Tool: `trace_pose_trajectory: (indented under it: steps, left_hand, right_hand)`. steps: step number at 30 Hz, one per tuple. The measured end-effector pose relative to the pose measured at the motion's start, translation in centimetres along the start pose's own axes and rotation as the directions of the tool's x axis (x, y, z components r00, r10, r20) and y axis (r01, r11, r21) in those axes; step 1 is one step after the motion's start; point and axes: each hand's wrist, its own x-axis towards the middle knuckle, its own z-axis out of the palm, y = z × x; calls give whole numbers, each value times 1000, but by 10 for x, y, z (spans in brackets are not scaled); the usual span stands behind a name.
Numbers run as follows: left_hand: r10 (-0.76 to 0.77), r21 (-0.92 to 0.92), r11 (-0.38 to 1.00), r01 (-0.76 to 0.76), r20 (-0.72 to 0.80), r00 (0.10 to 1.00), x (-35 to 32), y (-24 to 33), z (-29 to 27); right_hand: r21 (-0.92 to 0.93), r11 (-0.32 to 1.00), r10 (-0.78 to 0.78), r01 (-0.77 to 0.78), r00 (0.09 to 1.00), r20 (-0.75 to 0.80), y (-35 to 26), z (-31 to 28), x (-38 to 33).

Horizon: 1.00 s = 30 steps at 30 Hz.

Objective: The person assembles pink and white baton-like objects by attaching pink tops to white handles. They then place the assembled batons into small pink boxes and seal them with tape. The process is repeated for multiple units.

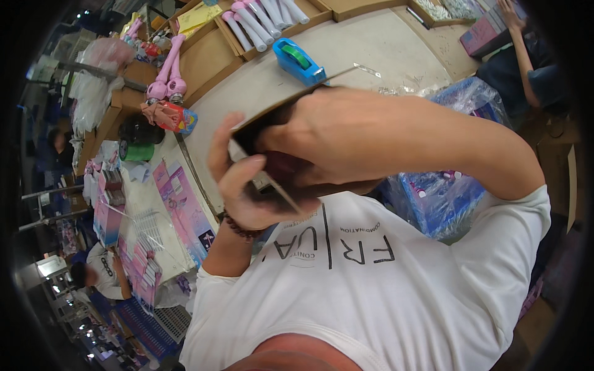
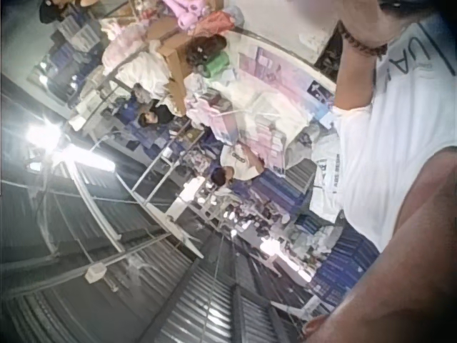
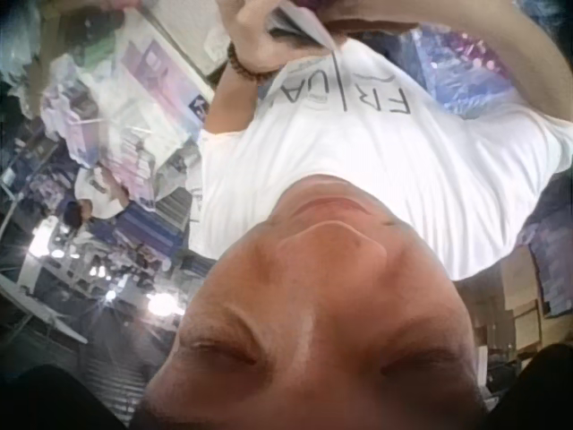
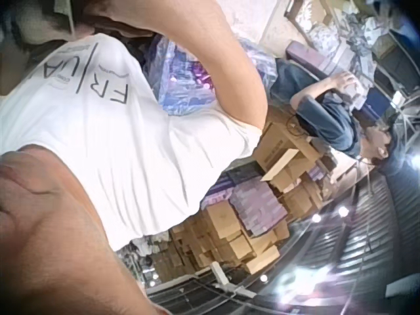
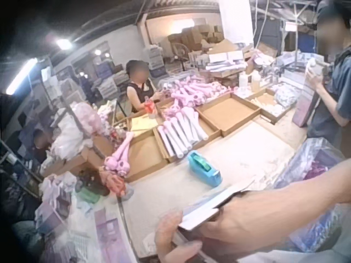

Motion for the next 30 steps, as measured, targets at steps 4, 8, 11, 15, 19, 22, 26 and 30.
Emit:
trace_pose_trajectory:
  steps: [4, 8, 11, 15, 19, 22, 26, 30]
  left_hand:
    - [44, -60, 997, -44, -4, 999, -7, -1, -11]
    - [34, -111, 992, -55, -186, 982, -17, 0, -15]
    - [19, -137, 989, -45, -185, 983, -25, 0, -26]
    - [-53, -256, 967, -2, -208, 977, -30, -18, -49]
    - [-123, -266, 962, 64, -212, 969, -33, -34, -77]
    - [-171, -227, 968, 103, -305, 937, -27, -44, -75]
    - [-316, -183, 947, 265, -370, 874, -20, -49, -73]
    - [-442, -220, 897, 385, -381, 812, -13, -60, -75]
  right_hand:
    - [-78, 994, 86, -73, 979, 183, -19, 12, 43]
    - [-81, 996, 48, -29, 966, 253, -30, 17, 60]
    - [27, 984, 165, -177, 954, 251, -40, 16, 67]
    - [-63, 983, -149, 172, 952, 269, -38, -10, 57]
    - [399, 816, -311, 418, 900, -305, 22, -59, 38]
    - [485, 868, 224, 106, 788, -574, 135, -77, 65]
    - [650, 694, 670, -310, 607, -427, 330, -36, 150]
    - [707, 542, 814, -454, 493, -308, 472, 40, 215]
